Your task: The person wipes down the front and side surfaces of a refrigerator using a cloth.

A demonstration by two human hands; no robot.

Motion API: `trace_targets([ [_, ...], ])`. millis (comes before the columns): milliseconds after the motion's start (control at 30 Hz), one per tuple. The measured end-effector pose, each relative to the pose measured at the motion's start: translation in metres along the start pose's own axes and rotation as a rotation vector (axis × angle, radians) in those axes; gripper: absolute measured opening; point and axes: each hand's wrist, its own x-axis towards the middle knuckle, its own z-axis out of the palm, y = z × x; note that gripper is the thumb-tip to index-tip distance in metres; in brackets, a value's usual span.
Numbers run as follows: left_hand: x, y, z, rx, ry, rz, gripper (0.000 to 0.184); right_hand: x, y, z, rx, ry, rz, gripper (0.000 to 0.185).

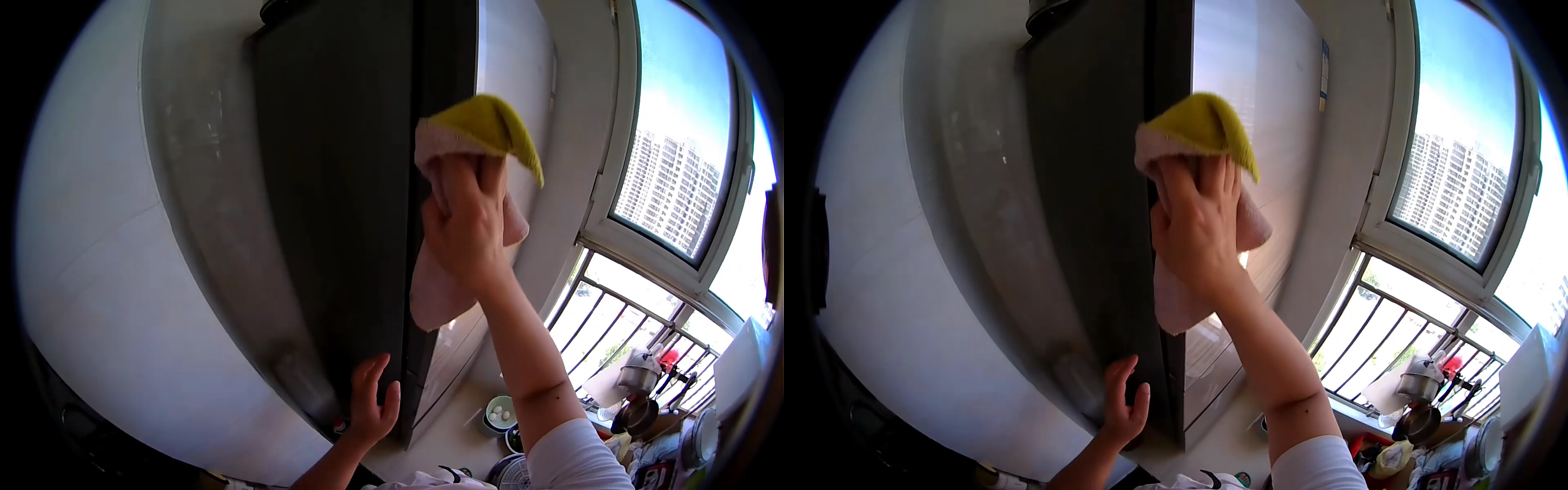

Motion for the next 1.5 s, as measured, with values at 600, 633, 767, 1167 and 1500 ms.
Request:
trace_targets([
  [600, 0.017, 0.017, 0.041, -0.401, -0.083, 0.091, 0.057, -0.232, -0.004, -0.024, 0.243, -0.707, 0.285, 0.048],
  [633, 0.01, 0.017, 0.048, -0.393, -0.071, 0.076, 0.059, -0.232, -0.003, -0.034, 0.283, -0.842, 0.376, 0.05],
  [767, 0.007, 0.031, 0.069, -0.317, 0.004, 0.186, 0.064, -0.204, -0.01, -0.057, 0.407, -0.712, 0.248, 0.07],
  [1167, 0.11, 0.001, 0.052, 0.138, -0.166, 0.334, 0.045, -0.115, -0.028, -0.097, 0.674, -0.067, 0.118, 0.037],
  [1500, 0.229, 0.087, 0.019, 0.026, 0.19, 0.462, 0.067, -0.215, -0.014, -0.004, 0.235, -0.207, 0.28, 0.081],
])
